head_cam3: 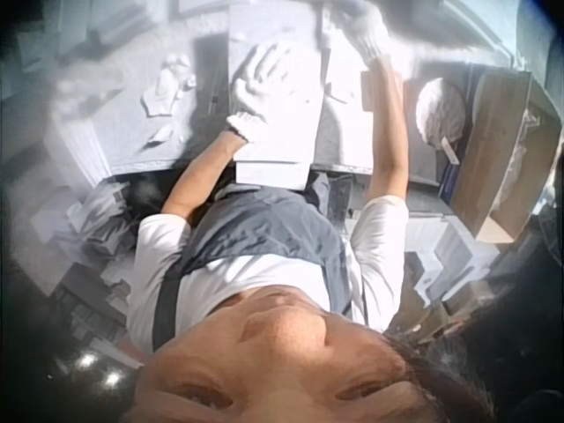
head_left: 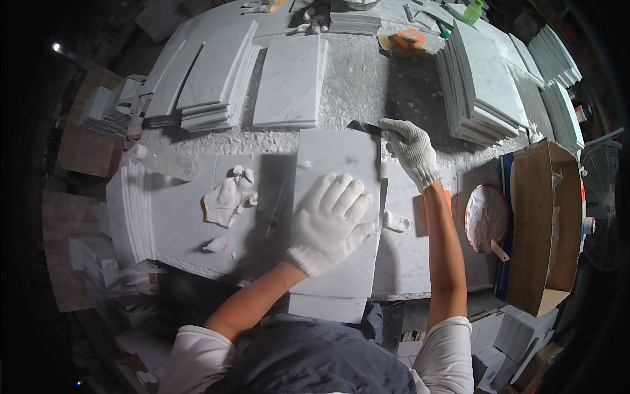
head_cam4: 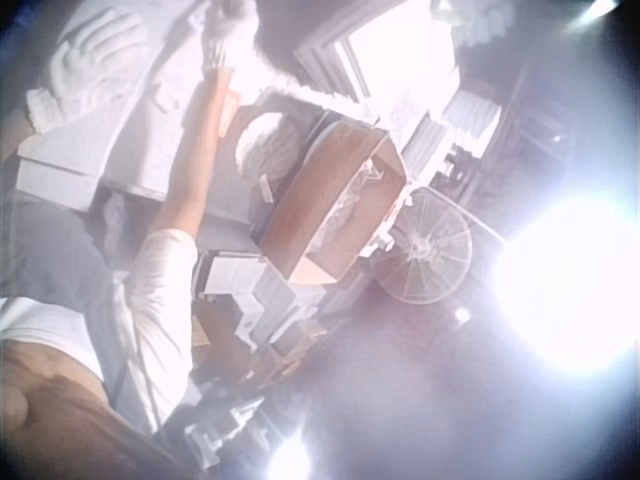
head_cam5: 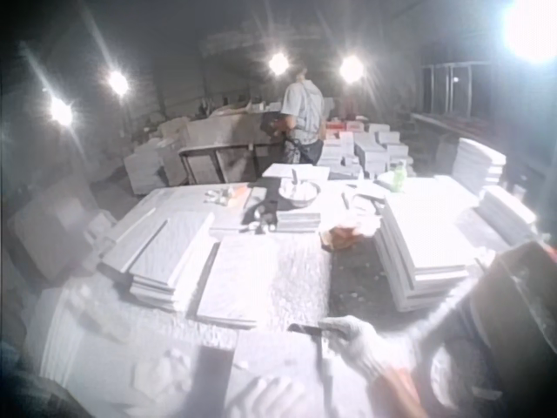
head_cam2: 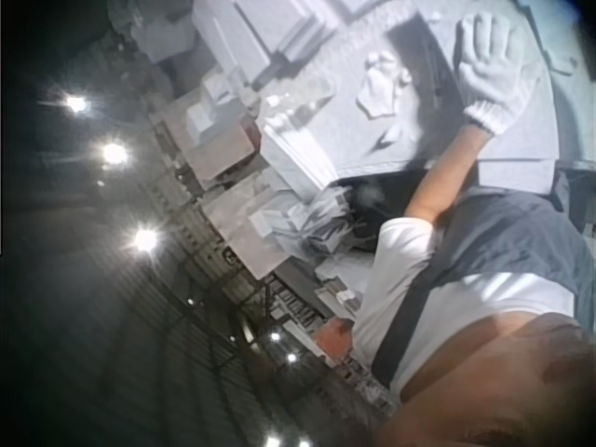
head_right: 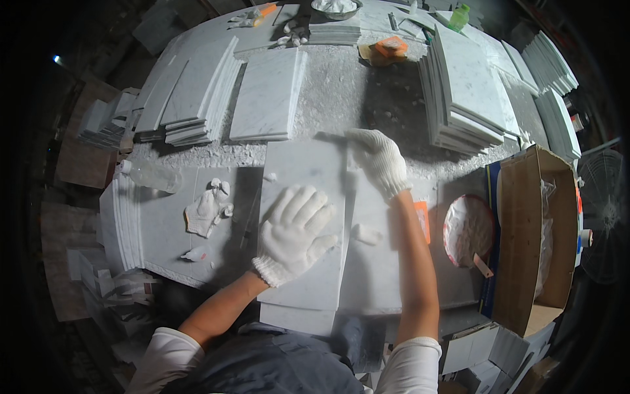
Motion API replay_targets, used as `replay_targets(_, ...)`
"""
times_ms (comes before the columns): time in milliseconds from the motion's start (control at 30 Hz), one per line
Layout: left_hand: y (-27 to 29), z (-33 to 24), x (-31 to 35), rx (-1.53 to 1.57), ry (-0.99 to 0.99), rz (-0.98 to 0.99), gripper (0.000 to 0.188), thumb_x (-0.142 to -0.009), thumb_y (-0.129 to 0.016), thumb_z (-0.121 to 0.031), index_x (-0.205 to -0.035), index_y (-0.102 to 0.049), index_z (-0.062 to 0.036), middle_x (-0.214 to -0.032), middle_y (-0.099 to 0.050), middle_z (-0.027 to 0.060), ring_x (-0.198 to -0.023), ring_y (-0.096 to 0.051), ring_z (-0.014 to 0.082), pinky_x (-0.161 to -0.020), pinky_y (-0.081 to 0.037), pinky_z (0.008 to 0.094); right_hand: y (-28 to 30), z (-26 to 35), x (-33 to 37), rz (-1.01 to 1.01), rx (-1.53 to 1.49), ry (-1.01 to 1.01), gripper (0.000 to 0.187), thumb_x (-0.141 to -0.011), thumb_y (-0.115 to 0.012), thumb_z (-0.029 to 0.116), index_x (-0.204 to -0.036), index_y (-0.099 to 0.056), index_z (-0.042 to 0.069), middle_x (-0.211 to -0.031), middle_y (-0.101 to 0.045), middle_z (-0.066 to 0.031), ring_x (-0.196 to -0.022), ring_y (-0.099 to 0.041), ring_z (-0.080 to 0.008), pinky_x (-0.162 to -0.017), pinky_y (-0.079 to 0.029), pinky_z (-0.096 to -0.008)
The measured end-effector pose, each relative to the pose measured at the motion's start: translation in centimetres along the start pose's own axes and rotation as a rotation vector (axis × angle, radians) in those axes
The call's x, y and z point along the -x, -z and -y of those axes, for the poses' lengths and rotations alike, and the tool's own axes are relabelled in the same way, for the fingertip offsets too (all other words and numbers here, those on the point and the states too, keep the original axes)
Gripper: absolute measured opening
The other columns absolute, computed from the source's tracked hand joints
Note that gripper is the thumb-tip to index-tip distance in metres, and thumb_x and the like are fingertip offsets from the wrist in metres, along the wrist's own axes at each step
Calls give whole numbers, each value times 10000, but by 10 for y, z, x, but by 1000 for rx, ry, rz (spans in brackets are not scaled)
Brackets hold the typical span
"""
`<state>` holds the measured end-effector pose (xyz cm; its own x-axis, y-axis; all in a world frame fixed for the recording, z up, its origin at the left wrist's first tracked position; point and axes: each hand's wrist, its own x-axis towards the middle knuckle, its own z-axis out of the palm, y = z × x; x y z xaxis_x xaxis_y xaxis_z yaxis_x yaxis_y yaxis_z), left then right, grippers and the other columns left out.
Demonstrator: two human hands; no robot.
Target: The person repeatedly picks up white rectangular tiles from a workbench, wipes their surfaces with a cloth, and uses a small scraper to remove residue. The person stacks cleaned tiles on the left side of the table. A second worker is visible in the background performing similar actions.
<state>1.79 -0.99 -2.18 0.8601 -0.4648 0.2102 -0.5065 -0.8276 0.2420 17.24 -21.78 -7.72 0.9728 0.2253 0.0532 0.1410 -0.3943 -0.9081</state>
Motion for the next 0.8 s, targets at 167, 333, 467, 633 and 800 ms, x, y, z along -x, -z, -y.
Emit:
replay_targets(167,-3,0,1,7,37,28,530,-949,-575,-489,-1300,-639,-96,-1397,-588,97,-1373,-457,276,-1243,-247,440,1,9,2,34,143,-35,335,-960,-591,148,-1268,-711,96,-1100,-712,-151,-923,-714,-262,-847,-560,-351)
replay_targets(333,-3,0,2,26,33,21,531,-955,-567,-495,-1308,-639,-106,-1414,-583,98,-1380,-454,279,-1246,-241,444,-5,13,1,-83,205,151,276,-972,-642,131,-1230,-732,88,-981,-688,-116,-816,-675,-211,-745,-535,-326)
replay_targets(467,-1,-1,0,14,11,-19,520,-893,-648,-451,-1267,-663,-90,-1365,-601,108,-1336,-489,304,-1195,-313,459,-5,14,5,-65,364,309,242,-969,-679,113,-1198,-747,82,-925,-683,-106,-780,-679,-203,-709,-535,-325)
replay_targets(633,-3,-4,0,2,-20,-158,523,-807,-766,-386,-1209,-698,-58,-1311,-624,122,-1302,-533,339,-1147,-399,495,-8,18,14,-93,391,269,228,-965,-683,112,-1180,-754,83,-915,-686,-115,-771,-676,-232,-722,-540,-343)
replay_targets(800,-7,0,2,-24,-7,-52,523,-891,-654,-452,-1269,-672,-91,-1357,-613,105,-1331,-504,298,-1205,-313,463,-9,26,28,-89,347,234,228,-973,-677,121,-1184,-755,84,-914,-690,-106,-736,-672,-212,-685,-538,-329)
